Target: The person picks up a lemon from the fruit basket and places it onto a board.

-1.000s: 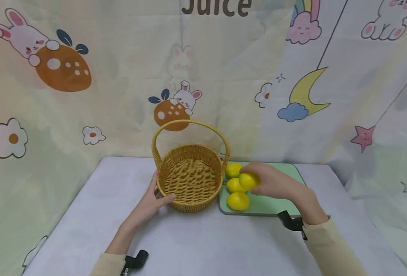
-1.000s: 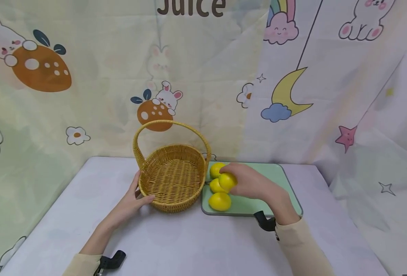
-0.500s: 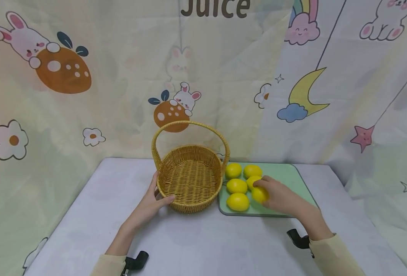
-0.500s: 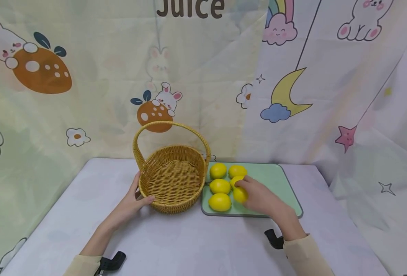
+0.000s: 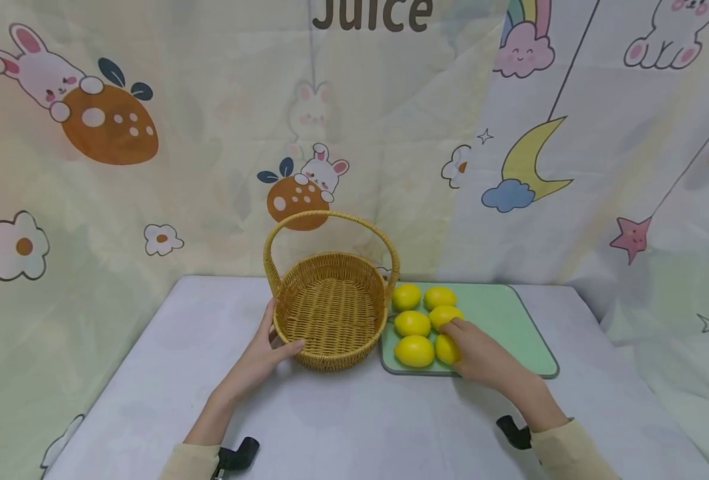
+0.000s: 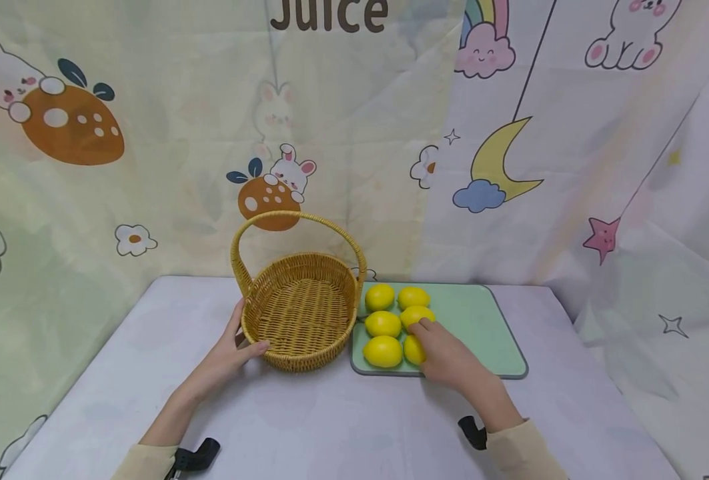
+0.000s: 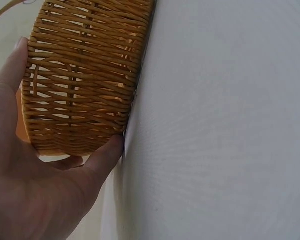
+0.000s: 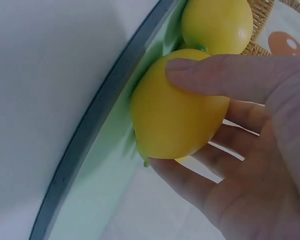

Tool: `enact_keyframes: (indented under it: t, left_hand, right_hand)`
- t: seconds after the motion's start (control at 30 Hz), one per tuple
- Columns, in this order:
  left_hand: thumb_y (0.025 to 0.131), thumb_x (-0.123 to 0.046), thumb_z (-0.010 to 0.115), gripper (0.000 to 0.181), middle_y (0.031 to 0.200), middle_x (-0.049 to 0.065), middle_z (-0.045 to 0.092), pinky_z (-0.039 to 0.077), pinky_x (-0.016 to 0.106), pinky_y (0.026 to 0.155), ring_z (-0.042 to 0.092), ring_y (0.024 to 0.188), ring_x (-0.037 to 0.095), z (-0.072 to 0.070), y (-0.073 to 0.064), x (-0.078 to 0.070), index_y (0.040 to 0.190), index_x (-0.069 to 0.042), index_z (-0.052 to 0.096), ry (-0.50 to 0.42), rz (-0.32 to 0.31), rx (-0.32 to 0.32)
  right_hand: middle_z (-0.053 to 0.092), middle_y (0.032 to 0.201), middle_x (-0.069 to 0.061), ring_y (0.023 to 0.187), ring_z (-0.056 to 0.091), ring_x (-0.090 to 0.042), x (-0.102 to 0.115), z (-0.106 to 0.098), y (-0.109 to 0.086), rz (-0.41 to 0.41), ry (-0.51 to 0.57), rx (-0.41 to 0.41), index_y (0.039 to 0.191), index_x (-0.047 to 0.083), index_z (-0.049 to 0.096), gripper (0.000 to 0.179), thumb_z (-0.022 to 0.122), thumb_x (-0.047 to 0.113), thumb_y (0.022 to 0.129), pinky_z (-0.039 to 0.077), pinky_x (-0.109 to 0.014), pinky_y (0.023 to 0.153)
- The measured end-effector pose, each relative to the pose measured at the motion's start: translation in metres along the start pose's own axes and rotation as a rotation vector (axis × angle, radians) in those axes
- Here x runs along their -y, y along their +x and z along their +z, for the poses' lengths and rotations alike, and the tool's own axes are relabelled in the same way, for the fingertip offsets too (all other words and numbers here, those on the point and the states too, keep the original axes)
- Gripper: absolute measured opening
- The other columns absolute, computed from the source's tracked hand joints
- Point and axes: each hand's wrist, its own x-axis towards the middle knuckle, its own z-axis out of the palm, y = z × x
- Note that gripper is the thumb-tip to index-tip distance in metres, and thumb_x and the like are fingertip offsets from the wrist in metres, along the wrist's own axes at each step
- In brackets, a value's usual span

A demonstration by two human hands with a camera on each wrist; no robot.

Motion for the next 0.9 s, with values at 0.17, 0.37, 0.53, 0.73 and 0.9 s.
enact_keyframes:
  t: [0.17, 0.37, 0.53, 0.73, 0.9]
  left_hand:
    - [0.089, -0.042, 0.073, 0.107, 0.168, -0.002, -0.005, 0.017, 0.073, 0.114, 0.007, 0.154, 0.041, 0.000, 0.000, -0.001, 0.150, -0.055, -0.014, -0.001, 0.008, 0.001]
    - [0.089, -0.042, 0.073, 0.106, 0.168, -0.003, -0.005, 0.016, 0.073, 0.115, 0.007, 0.154, 0.041, -0.001, 0.003, -0.001, 0.150, -0.056, -0.014, 0.004, 0.016, 0.006]
    - [0.089, -0.044, 0.072, 0.107, 0.168, -0.002, -0.009, 0.014, 0.073, 0.115, 0.006, 0.154, 0.042, 0.000, 0.005, 0.000, 0.151, -0.053, -0.016, 0.026, 0.005, 0.010]
    - [0.089, -0.046, 0.071, 0.107, 0.168, -0.002, -0.009, 0.016, 0.074, 0.113, 0.007, 0.154, 0.043, -0.002, 0.004, 0.002, 0.150, -0.053, -0.017, 0.040, -0.009, 0.009]
    - [0.089, -0.046, 0.071, 0.106, 0.168, -0.003, -0.008, 0.018, 0.071, 0.115, 0.009, 0.154, 0.041, -0.004, 0.003, 0.000, 0.149, -0.055, -0.016, 0.040, -0.016, -0.003]
  right_hand:
    - [0.060, 0.129, -0.012, 0.114, 0.058, -0.027, 0.002, 0.001, -0.001, 0.029, -0.016, -0.009, 0.133, 0.004, 0.057, 0.055, 0.073, 0.000, 0.080, 0.050, -0.052, 0.101]
    - [0.056, 0.133, -0.013, 0.119, 0.057, -0.030, -0.001, 0.004, -0.007, 0.043, -0.002, -0.057, 0.137, 0.003, 0.057, 0.056, 0.072, 0.002, 0.083, 0.050, -0.053, 0.101]
    - [0.055, 0.135, -0.015, 0.122, 0.055, -0.035, -0.005, 0.002, -0.012, 0.050, 0.004, -0.090, 0.136, 0.007, 0.059, 0.056, 0.074, 0.005, 0.083, 0.050, -0.055, 0.100]
    - [0.054, 0.138, -0.016, 0.127, 0.054, -0.038, -0.011, -0.001, -0.015, 0.030, 0.034, -0.118, 0.135, 0.007, 0.060, 0.054, 0.075, 0.008, 0.083, 0.048, -0.057, 0.102]
    - [0.053, 0.141, -0.019, 0.128, 0.052, -0.040, -0.013, -0.002, -0.017, 0.000, 0.061, -0.131, 0.136, 0.006, 0.058, 0.051, 0.074, 0.015, 0.088, 0.046, -0.059, 0.104]
